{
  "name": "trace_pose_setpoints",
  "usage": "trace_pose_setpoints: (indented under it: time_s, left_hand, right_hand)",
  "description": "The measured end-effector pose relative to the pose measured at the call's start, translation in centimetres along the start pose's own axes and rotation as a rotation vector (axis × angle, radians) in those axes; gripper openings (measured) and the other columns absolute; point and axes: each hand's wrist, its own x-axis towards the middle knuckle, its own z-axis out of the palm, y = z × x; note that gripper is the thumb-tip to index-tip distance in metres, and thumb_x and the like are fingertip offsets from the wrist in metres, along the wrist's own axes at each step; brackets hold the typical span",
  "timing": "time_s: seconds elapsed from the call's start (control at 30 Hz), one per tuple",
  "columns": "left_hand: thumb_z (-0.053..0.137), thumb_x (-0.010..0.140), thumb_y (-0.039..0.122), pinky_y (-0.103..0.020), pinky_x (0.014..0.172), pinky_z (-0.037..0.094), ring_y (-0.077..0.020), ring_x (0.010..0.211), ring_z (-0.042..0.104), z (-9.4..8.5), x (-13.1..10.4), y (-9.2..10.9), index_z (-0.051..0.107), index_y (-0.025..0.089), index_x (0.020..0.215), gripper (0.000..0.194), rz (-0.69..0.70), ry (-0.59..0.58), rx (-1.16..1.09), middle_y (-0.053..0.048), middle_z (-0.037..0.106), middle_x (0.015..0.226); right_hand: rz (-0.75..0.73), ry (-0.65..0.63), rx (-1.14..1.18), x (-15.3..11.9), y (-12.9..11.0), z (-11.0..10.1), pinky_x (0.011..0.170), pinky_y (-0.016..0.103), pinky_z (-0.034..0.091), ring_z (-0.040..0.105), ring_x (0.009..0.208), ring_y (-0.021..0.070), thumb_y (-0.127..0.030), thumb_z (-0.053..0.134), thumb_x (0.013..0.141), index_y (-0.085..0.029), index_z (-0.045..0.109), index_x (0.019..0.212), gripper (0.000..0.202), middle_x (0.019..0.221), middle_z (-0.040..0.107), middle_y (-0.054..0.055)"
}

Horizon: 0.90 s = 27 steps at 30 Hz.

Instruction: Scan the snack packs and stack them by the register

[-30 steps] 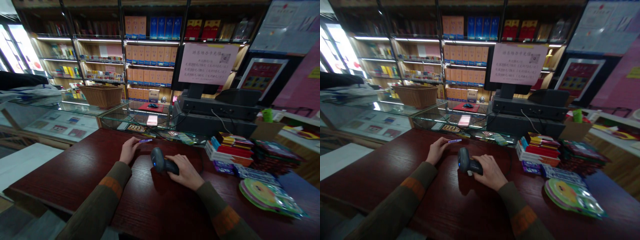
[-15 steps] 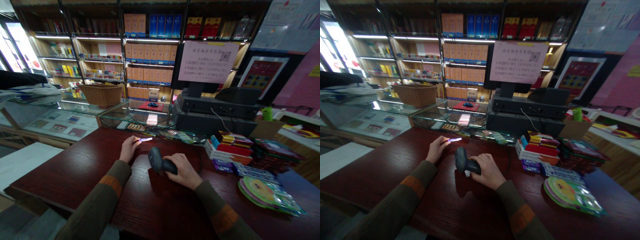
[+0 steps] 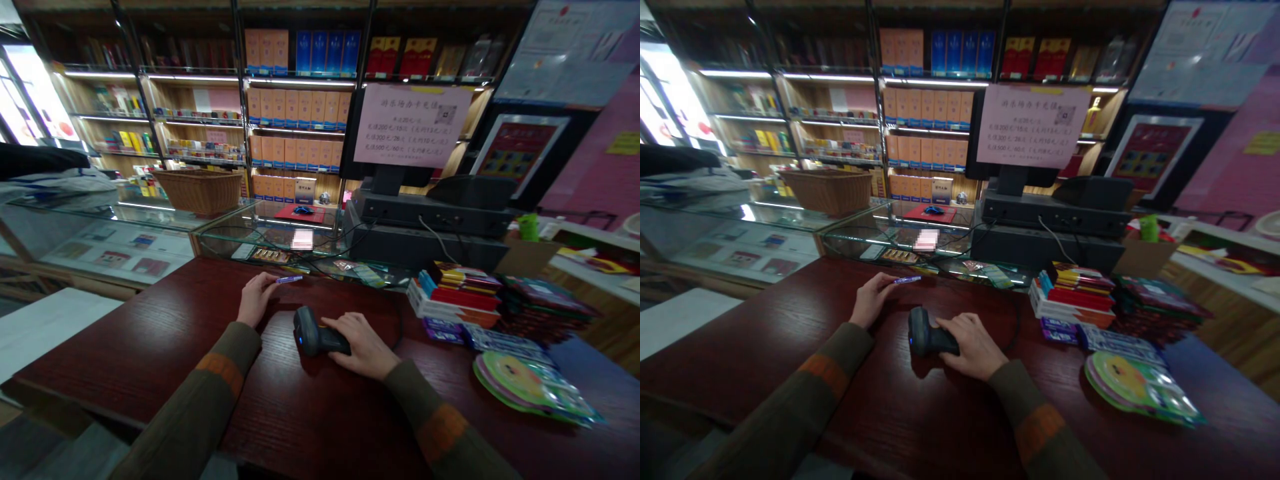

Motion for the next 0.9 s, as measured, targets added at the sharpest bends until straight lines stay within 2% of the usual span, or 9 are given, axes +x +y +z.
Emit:
trace_pose_setpoints:
  time_s: [0.2, 0.33, 0.4, 0.5, 0.57, 0.7, 0.8, 0.9]
  left_hand:
    - [0.064, 0.087, 0.042, -0.034, 0.089, 0.054, -0.0204, 0.094, 0.069, -0.1, -0.1, 0.4, 0.069, 0.024, 0.093, 0.020, 0.006, 0.001, -0.009, -0.004, 0.075, 0.095]
    - [0.062, 0.089, 0.041, -0.035, 0.090, 0.054, -0.0204, 0.095, 0.069, -0.1, -0.2, 0.7, 0.069, 0.024, 0.094, 0.019, 0.006, -0.007, 0.004, -0.004, 0.074, 0.094]
    - [0.061, 0.090, 0.040, -0.035, 0.091, 0.053, -0.0205, 0.095, 0.068, -0.1, -0.2, 0.9, 0.069, 0.024, 0.094, 0.019, 0.023, -0.008, 0.015, -0.004, 0.074, 0.094]
    - [0.061, 0.090, 0.038, -0.036, 0.093, 0.052, -0.0207, 0.096, 0.067, -0.1, -0.1, 1.4, 0.069, 0.025, 0.093, 0.016, 0.063, -0.017, 0.056, -0.003, 0.074, 0.094]
    - [0.061, 0.090, 0.037, -0.037, 0.095, 0.051, -0.0208, 0.095, 0.066, -0.1, -0.1, 1.9, 0.070, 0.025, 0.092, 0.015, 0.089, -0.023, 0.092, -0.002, 0.074, 0.093]
    - [0.061, 0.090, 0.035, -0.038, 0.099, 0.048, -0.0207, 0.095, 0.065, -0.2, -0.2, 2.5, 0.070, 0.026, 0.094, 0.014, 0.108, -0.032, 0.126, -0.001, 0.074, 0.094]
    - [0.061, 0.090, 0.035, -0.038, 0.101, 0.047, -0.0214, 0.098, 0.065, -0.1, -0.3, 2.6, 0.071, 0.026, 0.095, 0.014, 0.108, -0.038, 0.133, -0.001, 0.074, 0.094]
    - [0.061, 0.090, 0.035, -0.039, 0.102, 0.046, -0.0213, 0.099, 0.064, 0.0, -0.4, 2.5, 0.071, 0.027, 0.095, 0.014, 0.110, -0.043, 0.129, -0.001, 0.074, 0.095]
  right_hand:
    - [0.008, -0.010, -0.020, 0.1, -0.3, -0.1, 0.106, 0.045, 0.034, 0.058, 0.110, 0.0249, -0.028, 0.068, 0.081, -0.020, 0.054, 0.137, 0.058, 0.116, 0.067, 0.010]
    - [0.052, -0.025, -0.004, 0.1, -1.1, -0.9, 0.105, 0.047, 0.036, 0.059, 0.111, 0.0265, -0.043, 0.071, 0.084, -0.020, 0.056, 0.137, 0.060, 0.119, 0.067, 0.011]
    - [0.116, 0.024, 0.055, 0.6, -1.2, -1.1, 0.104, 0.047, 0.038, 0.059, 0.114, 0.0266, -0.049, 0.063, 0.090, -0.022, 0.057, 0.138, 0.055, 0.122, 0.067, 0.011]
    - [0.270, 0.207, 0.244, 2.2, -0.7, -0.9, 0.105, 0.047, 0.042, 0.060, 0.118, 0.0246, -0.041, 0.047, 0.100, -0.023, 0.058, 0.136, 0.042, 0.125, 0.068, 0.011]
    - [0.340, 0.300, 0.417, 3.8, 0.0, -0.6, 0.107, 0.046, 0.043, 0.062, 0.120, 0.0237, -0.033, 0.053, 0.095, -0.022, 0.059, 0.135, 0.042, 0.129, 0.068, 0.011]
    - [0.415, 0.298, 0.744, 7.0, 0.7, -0.1, 0.113, 0.044, 0.040, 0.059, 0.129, 0.0223, -0.019, 0.056, 0.086, -0.019, 0.060, 0.135, 0.049, 0.137, 0.064, 0.013]
    - [0.463, 0.289, 0.860, 8.6, 0.5, 0.1, 0.116, 0.043, 0.037, 0.057, 0.132, 0.0221, -0.014, 0.055, 0.083, -0.016, 0.059, 0.136, 0.053, 0.140, 0.061, 0.016]
    - [0.492, 0.282, 0.931, 9.4, 0.2, 0.5, 0.117, 0.043, 0.036, 0.056, 0.133, 0.0223, -0.014, 0.057, 0.082, -0.017, 0.060, 0.136, 0.055, 0.140, 0.062, 0.015]
